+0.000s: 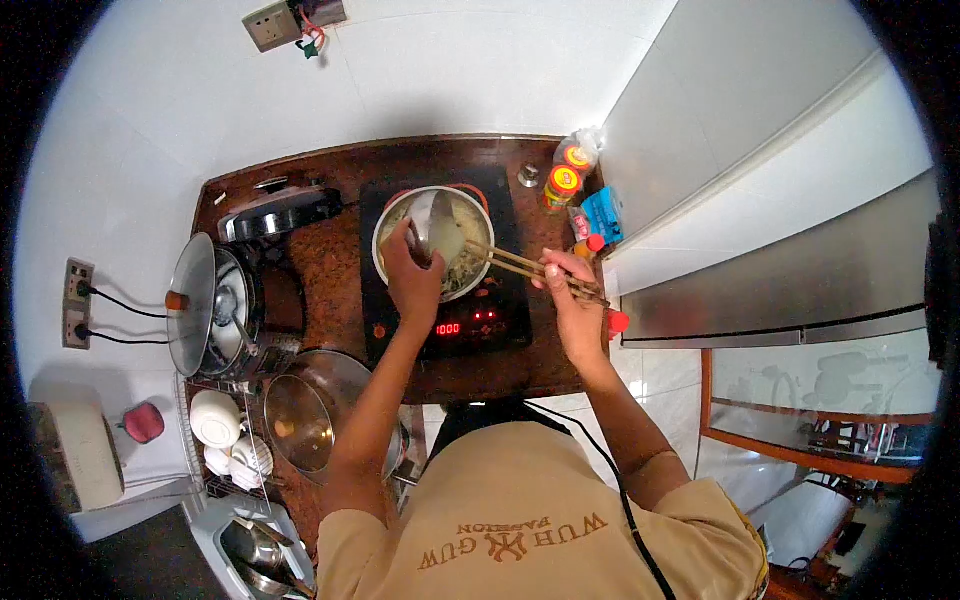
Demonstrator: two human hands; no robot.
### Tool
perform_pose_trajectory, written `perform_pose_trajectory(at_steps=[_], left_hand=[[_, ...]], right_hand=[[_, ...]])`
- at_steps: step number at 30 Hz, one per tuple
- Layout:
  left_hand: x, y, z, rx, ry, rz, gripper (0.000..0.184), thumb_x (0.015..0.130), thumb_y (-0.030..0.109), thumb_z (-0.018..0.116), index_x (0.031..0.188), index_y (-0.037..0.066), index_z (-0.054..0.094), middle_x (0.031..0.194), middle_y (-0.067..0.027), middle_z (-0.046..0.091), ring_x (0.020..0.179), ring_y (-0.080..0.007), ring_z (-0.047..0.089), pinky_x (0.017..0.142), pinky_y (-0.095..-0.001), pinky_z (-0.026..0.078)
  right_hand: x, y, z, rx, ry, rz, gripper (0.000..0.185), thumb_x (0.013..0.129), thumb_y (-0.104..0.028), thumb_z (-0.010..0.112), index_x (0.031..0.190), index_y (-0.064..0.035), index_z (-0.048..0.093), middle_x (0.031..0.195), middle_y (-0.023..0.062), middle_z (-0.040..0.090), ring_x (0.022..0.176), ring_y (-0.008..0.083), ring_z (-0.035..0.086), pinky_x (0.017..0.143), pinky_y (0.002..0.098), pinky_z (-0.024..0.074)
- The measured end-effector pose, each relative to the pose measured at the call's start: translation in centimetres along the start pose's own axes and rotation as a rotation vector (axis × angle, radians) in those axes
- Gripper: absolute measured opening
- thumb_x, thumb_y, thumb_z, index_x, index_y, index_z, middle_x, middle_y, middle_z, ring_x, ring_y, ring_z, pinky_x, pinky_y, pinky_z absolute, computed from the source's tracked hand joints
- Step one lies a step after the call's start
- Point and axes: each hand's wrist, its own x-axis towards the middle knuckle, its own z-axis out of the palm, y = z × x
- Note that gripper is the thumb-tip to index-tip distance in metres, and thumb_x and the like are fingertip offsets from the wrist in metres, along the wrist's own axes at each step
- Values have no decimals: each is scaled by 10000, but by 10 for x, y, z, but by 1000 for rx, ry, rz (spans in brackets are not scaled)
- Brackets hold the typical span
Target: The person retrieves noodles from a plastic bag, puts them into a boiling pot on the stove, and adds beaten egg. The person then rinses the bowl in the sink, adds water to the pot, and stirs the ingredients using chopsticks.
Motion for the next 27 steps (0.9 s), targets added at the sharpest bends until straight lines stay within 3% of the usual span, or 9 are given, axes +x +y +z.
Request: perform_pose_trajectory(at_steps=[6,8,12,15,17,22,24,25,27], left_hand=[[-10,-2,-2,165,-10,133,605,692,72,682,1237,170,435,1193,-125,425,1085,-315,461,825,-394,471],[-14,-1,-3,273,6,226,607,683,85,696,1226,194,449,1200,-123,422,1102,-316,452,805,-410,486],[-19,-5,-11,292,-28,267,614,677,90,703,1222,223,454,1210,-125,416,1122,-325,436,783,-426,497],[-25,-6,-18,215,6,120,628,681,91,706,1242,175,436,1198,-130,418,1126,-327,429,847,-419,462],[-30,-16,-24,-65,152,-14,632,704,104,711,1257,88,407,1230,-133,408,1145,-311,421,935,-399,391],[-56,-20,-48,-213,288,-271,625,765,120,696,1274,16,349,1290,-122,368,1164,-249,402,985,-361,322],[-67,-20,-57,-526,326,-397,637,798,118,671,1306,50,293,1292,-110,358,1150,-239,411,925,-363,410],[-71,-22,-62,-545,300,-480,641,821,121,648,1320,99,247,1312,-90,332,1141,-234,418,807,-356,509],[-83,-29,-67,-703,319,-575,633,820,123,647,1313,115,250,1315,-86,324,1141,-236,419,759,-355,532]], right_hand=[[-3,6,-1,-16,-2,-22,238,907,-176,538,1040,15,591,1020,98,496,929,172,554,785,287,519],[-1,11,-4,-221,-8,-134,168,874,-119,572,983,-1,621,958,109,572,908,200,568,785,302,481],[4,8,2,-340,-41,-255,160,855,-114,592,966,-5,631,930,111,600,897,211,566,789,304,447],[13,19,8,-348,-38,-208,177,849,-100,598,1002,-16,628,954,95,620,890,175,574,794,286,455],[26,30,18,-99,4,-65,209,842,-89,607,1041,-25,618,978,82,634,893,145,583,806,268,457],[70,50,34,-97,-51,-71,249,858,-94,588,1086,7,577,993,92,624,930,131,576,823,246,448],[88,71,37,-122,-88,-126,253,857,-103,592,1084,8,578,966,88,632,909,131,583,819,249,451],[96,80,39,-134,-90,-123,255,853,-109,598,1077,12,579,934,82,635,881,124,588,788,247,463],[111,96,38,-196,-119,-130,258,851,-113,603,1075,12,581,934,78,632,871,123,589,771,248,473]])
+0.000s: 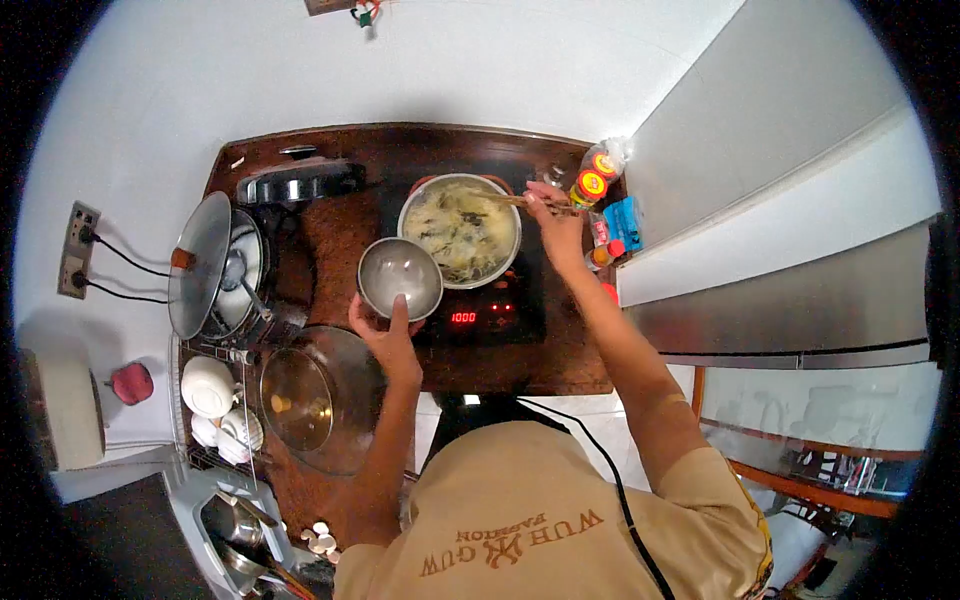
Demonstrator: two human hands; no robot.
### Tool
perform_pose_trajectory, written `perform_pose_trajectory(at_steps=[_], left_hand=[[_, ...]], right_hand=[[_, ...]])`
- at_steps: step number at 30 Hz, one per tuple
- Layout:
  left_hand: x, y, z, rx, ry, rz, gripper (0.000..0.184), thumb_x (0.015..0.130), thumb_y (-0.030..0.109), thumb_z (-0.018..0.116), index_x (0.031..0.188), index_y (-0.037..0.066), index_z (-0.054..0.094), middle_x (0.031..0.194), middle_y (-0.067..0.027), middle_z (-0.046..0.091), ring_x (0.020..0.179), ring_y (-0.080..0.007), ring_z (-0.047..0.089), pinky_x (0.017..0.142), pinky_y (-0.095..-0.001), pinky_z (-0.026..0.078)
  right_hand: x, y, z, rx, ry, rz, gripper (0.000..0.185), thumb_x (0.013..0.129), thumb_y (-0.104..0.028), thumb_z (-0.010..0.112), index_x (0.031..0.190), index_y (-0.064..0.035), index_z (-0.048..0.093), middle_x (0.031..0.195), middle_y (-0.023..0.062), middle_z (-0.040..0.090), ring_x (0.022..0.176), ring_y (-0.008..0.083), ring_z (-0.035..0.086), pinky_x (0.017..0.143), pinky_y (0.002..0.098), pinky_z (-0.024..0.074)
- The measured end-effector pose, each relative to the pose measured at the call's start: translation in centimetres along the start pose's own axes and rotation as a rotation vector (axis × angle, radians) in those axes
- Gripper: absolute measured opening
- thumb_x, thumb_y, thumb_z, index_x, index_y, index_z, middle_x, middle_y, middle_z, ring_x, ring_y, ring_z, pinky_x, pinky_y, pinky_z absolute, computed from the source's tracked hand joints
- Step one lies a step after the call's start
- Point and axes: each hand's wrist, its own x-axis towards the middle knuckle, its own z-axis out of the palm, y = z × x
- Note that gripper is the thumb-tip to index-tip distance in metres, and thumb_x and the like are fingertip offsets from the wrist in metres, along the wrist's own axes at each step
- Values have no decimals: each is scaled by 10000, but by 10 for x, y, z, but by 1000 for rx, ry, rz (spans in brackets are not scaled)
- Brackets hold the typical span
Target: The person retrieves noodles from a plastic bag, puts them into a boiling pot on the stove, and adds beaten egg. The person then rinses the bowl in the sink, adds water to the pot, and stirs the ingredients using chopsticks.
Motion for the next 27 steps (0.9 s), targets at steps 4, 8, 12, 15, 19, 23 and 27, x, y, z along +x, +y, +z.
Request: perform_pose_trajectory(at_steps=[4,8,12,15,19,23,27], left_hand=[[-11,-4,-18,-160,26,-175,600,830,140,634,1294,132,253,1318,-82,315,1130,-238,431,715,-358,551],[-19,-7,-31,-178,-7,-256,575,836,155,626,1281,127,262,1300,-102,339,1099,-244,457,704,-355,552],[-27,-18,-40,-202,-24,-254,567,836,161,627,1274,123,269,1286,-111,354,1077,-246,473,698,-353,552],[-29,-25,-43,-216,-11,-262,572,819,195,654,1257,156,290,1268,-94,370,1058,-280,496,690,-401,564],[-33,-26,-44,-210,-12,-274,586,818,184,653,1269,169,278,1275,-89,367,1055,-282,498,671,-392,567],[-36,-27,-48,-204,19,-305,613,812,167,652,1286,139,264,1289,-109,365,1075,-245,476,683,-359,557],[-39,-33,-54,-220,18,-303,625,806,172,660,1288,142,264,1297,-110,360,1078,-250,473,680,-356,557]], right_hand=[[6,13,7,68,-15,104,232,844,-122,612,1043,-4,603,932,73,636,825,128,594,710,257,497],[5,11,2,166,-50,236,193,850,-117,599,1013,-13,610,895,84,640,761,134,604,663,263,500],[0,-1,0,185,-83,307,200,858,-121,590,1018,-1,600,876,82,630,757,144,612,655,253,520],[-3,-7,-1,238,-92,390,205,855,-128,596,1014,1,599,877,87,631,759,150,617,646,250,533],[-8,-3,-2,249,-128,478,205,850,-130,605,1012,-5,599,867,86,636,771,161,625,650,255,538],[-16,-5,2,264,-141,527,199,848,-129,605,1007,-9,602,863,88,640,775,170,634,654,265,546],[-21,-17,3,251,-204,463,196,846,-136,609,995,-8,607,863,86,644,749,166,638,667,283,548]])
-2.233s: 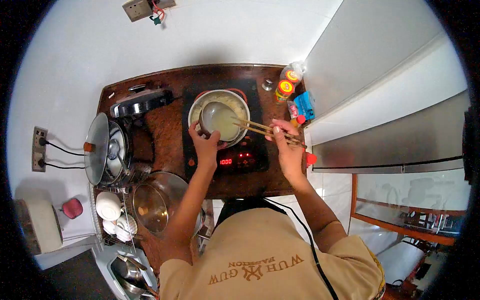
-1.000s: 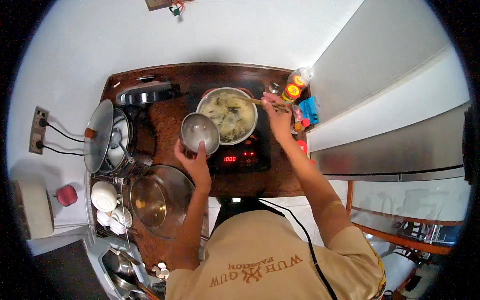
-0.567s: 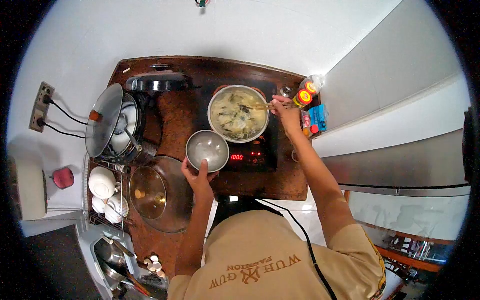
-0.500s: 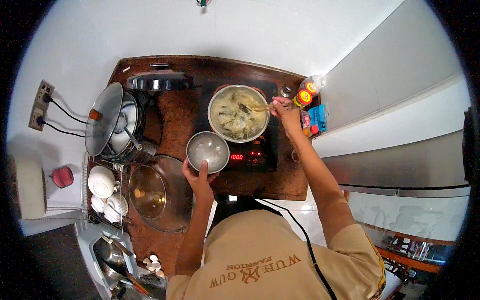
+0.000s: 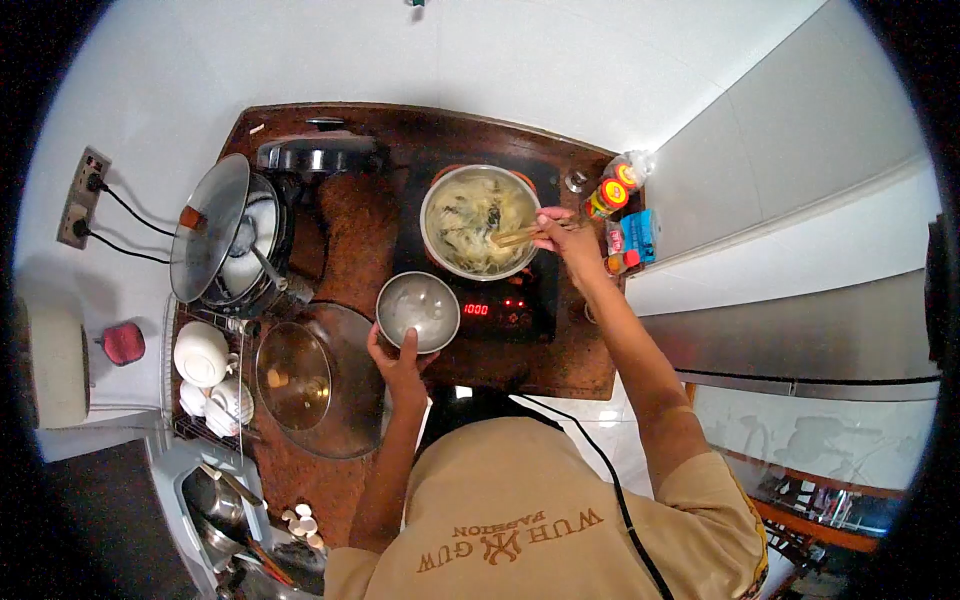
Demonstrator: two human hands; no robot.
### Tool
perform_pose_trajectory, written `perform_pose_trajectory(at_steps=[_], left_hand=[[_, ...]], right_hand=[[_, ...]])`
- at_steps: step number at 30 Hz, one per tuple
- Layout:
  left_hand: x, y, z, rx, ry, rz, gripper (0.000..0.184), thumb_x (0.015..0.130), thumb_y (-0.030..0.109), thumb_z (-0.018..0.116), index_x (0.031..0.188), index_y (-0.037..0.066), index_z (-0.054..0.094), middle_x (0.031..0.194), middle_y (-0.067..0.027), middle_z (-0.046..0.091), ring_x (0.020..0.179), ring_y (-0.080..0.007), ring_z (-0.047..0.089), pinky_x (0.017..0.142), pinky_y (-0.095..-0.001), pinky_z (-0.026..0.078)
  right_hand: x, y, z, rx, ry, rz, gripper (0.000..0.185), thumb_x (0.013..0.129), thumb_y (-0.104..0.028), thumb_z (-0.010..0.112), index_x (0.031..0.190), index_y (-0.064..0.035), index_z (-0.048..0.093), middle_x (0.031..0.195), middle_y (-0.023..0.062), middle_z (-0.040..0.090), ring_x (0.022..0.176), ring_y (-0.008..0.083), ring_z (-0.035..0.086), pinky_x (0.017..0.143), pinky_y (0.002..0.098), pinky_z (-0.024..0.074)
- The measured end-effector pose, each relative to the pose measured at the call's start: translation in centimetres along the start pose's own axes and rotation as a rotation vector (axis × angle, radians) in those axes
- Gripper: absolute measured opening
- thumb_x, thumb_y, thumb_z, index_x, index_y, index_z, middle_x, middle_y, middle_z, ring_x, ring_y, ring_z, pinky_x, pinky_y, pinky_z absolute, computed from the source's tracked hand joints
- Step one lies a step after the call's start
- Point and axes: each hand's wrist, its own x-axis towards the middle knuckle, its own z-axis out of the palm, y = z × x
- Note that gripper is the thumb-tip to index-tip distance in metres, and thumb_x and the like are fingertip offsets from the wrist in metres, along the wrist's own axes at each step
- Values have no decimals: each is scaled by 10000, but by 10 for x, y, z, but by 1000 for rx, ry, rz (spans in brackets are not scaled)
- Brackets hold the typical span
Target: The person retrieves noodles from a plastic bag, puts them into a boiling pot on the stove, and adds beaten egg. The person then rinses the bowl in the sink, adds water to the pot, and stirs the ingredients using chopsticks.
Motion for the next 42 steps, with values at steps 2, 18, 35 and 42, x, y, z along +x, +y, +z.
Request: perform_pose_trajectory(at_steps=[2,18,35,42], left_hand=[[0,-2,-4,-25,-18,-3,621,807,173,658,1287,137,265,1293,-111,362,1081,-252,471,679,-359,557],[-8,7,-10,6,-7,-21,567,822,136,629,1265,113,276,1253,-112,386,1054,-239,489,673,-347,566],[-3,-4,-34,-18,18,-17,584,813,136,639,1271,145,278,1271,-120,362,1096,-254,458,686,-378,568],[-4,-3,-30,-3,2,-29,583,811,158,648,1266,144,283,1272,-105,363,1099,-249,457,697,-384,567]], right_hand=[[-5,-16,2,-19,-17,-42,195,845,-138,611,987,-4,609,862,83,643,737,162,637,671,287,548],[56,-32,45,-318,-260,-367,269,874,-200,593,1059,-6,576,938,68,623,882,123,581,787,259,464],[67,-14,3,-321,-153,-226,179,852,-155,601,955,-10,623,815,68,644,703,119,606,622,246,511],[41,-13,6,-203,-206,-59,229,855,-188,616,998,-10,598,876,60,626,788,132,617,670,254,540]])
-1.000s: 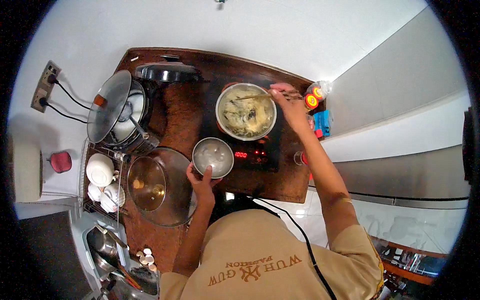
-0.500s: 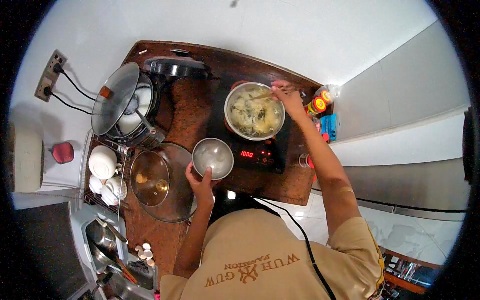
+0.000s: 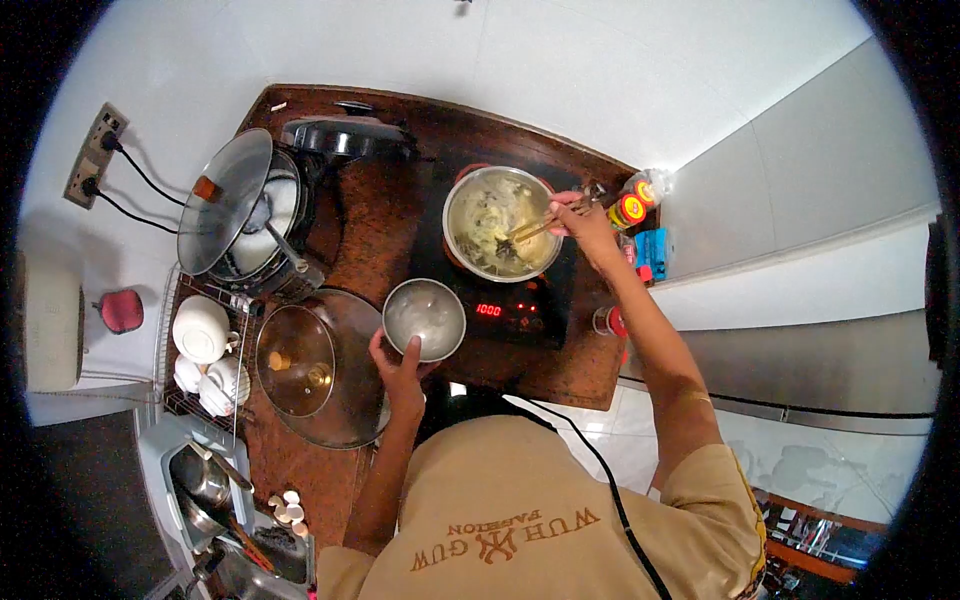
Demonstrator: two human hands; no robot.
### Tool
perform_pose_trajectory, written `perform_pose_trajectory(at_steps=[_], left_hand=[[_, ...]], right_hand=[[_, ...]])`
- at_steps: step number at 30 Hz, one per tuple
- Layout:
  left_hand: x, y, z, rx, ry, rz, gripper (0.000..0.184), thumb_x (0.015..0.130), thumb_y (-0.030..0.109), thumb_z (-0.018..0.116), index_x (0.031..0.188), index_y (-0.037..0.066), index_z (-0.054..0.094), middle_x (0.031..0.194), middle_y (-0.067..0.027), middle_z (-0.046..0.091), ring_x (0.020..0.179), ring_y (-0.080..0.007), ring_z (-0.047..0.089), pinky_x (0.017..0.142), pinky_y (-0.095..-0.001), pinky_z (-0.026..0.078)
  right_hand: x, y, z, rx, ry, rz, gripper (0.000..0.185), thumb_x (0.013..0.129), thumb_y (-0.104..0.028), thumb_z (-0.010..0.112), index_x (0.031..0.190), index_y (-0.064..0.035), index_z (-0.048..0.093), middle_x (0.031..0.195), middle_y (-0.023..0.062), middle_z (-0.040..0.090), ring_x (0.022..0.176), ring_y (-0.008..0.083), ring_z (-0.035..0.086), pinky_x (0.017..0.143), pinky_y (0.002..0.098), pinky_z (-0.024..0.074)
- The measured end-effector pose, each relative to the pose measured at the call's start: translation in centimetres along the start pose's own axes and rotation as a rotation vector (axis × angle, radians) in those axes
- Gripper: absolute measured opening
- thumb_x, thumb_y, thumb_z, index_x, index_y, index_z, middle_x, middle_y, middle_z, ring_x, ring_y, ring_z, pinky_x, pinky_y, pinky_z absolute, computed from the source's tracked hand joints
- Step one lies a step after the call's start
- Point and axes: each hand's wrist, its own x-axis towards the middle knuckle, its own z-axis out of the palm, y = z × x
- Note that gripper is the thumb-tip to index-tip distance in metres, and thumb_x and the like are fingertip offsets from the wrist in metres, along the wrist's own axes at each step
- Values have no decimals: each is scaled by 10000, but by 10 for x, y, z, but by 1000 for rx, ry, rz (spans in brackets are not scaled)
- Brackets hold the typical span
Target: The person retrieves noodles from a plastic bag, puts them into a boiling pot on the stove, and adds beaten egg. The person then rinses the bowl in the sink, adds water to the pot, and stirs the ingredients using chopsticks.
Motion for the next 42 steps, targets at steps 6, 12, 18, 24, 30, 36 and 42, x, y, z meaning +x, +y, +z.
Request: perform_pose_trajectory(at_steps=[6,12,18,24,30,36,42], left_hand=[[-2,7,5,-32,-38,-11,584,814,168,642,1271,135,280,1280,-107,356,1108,-262,453,706,-396,567],[0,0,-1,-41,-45,3,601,805,175,650,1276,139,278,1273,-108,357,1098,-260,457,712,-388,564],[-6,0,0,-7,-38,-7,617,797,145,658,1283,138,279,1264,-114,380,1099,-245,457,708,-362,556],[-9,2,0,45,-41,50,622,795,107,656,1293,137,283,1243,-114,399,1091,-236,465,713,-348,555],[-6,-8,-9,42,-15,70,616,800,101,647,1293,139,279,1238,-116,399,1085,-243,466,712,-373,564],[-13,3,-1,-1,-25,28,629,800,127,659,1295,139,270,1225,-118,397,1082,-248,466,705,-385,565],[-10,5,8,7,-67,38,632,805,128,655,1301,135,263,1236,-131,391,1068,-249,478,697,-363,558]], right_hand=[[-10,-3,20,-5,-25,-40,209,849,-147,605,989,7,592,834,84,634,745,164,629,634,282,547],[-9,-39,7,-180,27,-214,177,861,-134,589,973,3,599,802,83,642,705,144,619,623,263,530],[6,-37,5,-123,234,-381,165,854,-148,603,948,-13,615,814,45,641,714,100,584,654,251,475],[11,12,9,-147,232,-304,185,857,-176,607,966,-28,628,829,42,637,768,107,571,687,259,466],[8,31,10,-61,215,-233,201,864,-184,603,961,-9,618,899,52,629,804,126,581,709,253,473],[-6,19,21,37,133,-120,197,864,-149,592,975,14,599,891,90,625,771,147,606,674,261,521],[-13,14,31,98,56,-46,216,861,-151,599,982,28,583,887,99,620,764,162,625,683,278,548]])
